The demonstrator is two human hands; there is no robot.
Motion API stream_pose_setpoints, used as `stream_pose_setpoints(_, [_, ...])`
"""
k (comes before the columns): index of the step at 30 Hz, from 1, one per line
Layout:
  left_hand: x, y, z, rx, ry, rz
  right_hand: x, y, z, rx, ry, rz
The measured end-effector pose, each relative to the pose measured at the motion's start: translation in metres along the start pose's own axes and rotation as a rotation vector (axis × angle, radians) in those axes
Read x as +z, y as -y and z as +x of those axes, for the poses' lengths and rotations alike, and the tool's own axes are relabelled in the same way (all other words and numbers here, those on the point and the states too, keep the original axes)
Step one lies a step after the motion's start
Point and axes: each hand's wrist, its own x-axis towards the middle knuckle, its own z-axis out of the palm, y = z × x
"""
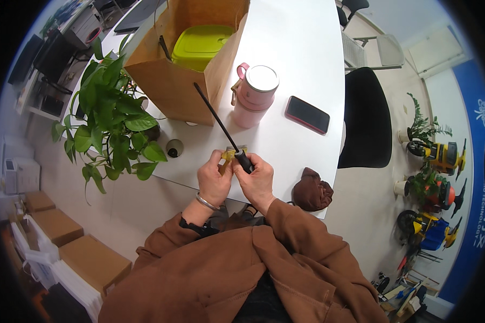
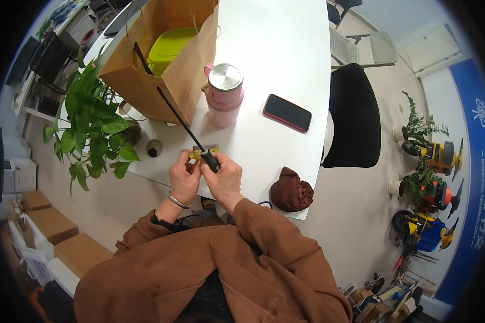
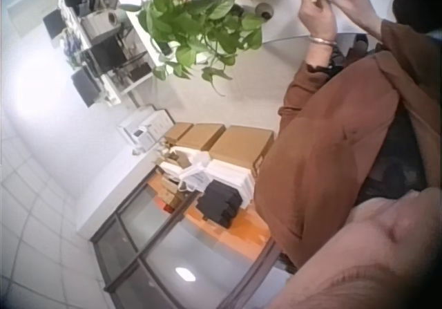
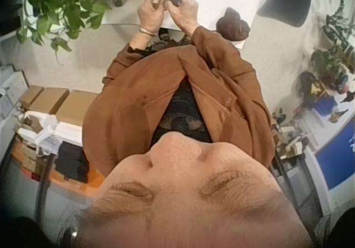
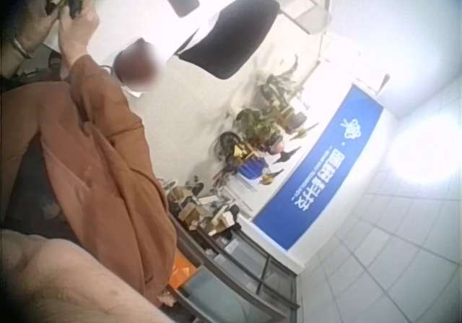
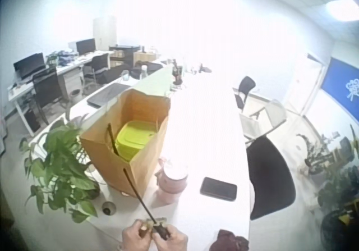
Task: The person assembles a yellow handheld tool by inserting a metal rod into its head and tightening it with a screwdriver. They repeatedly adjust the rod and re-tighten the screw while holding the tool over a white desk.
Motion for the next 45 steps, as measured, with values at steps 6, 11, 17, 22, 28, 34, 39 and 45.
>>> stream_pose_setpoints(6, [-0.003, -0.004, -0.002, 0.056, -0.015, 0.023, 0.005, -0.010, 0.000, -0.054, -0.021, 0.055])
stream_pose_setpoints(11, [-0.005, -0.006, 0.000, 0.180, -0.055, 0.114, 0.006, -0.008, 0.000, -0.050, -0.031, 0.048])
stream_pose_setpoints(17, [-0.007, -0.005, 0.002, 0.181, -0.032, 0.053, 0.003, -0.006, 0.003, 0.036, 0.048, 0.103])
stream_pose_setpoints(22, [-0.007, 0.000, 0.003, 0.129, -0.003, 0.004, 0.005, -0.006, 0.005, 0.056, 0.053, 0.095])
stream_pose_setpoints(28, [0.001, 0.008, 0.003, 0.018, -0.011, -0.165, 0.002, -0.002, 0.005, 0.035, 0.048, 0.112])
stream_pose_setpoints(34, [0.004, 0.016, 0.004, -0.038, 0.015, -0.248, 0.003, -0.004, 0.006, -0.008, 0.005, 0.091])
stream_pose_setpoints(39, [0.007, 0.017, 0.003, 0.066, -0.026, -0.060, 0.006, -0.009, 0.008, -0.132, -0.022, 0.039])
stream_pose_setpoints(45, [0.007, 0.017, 0.002, 0.084, -0.008, 0.002, 0.007, -0.007, 0.004, -0.108, -0.041, 0.027])
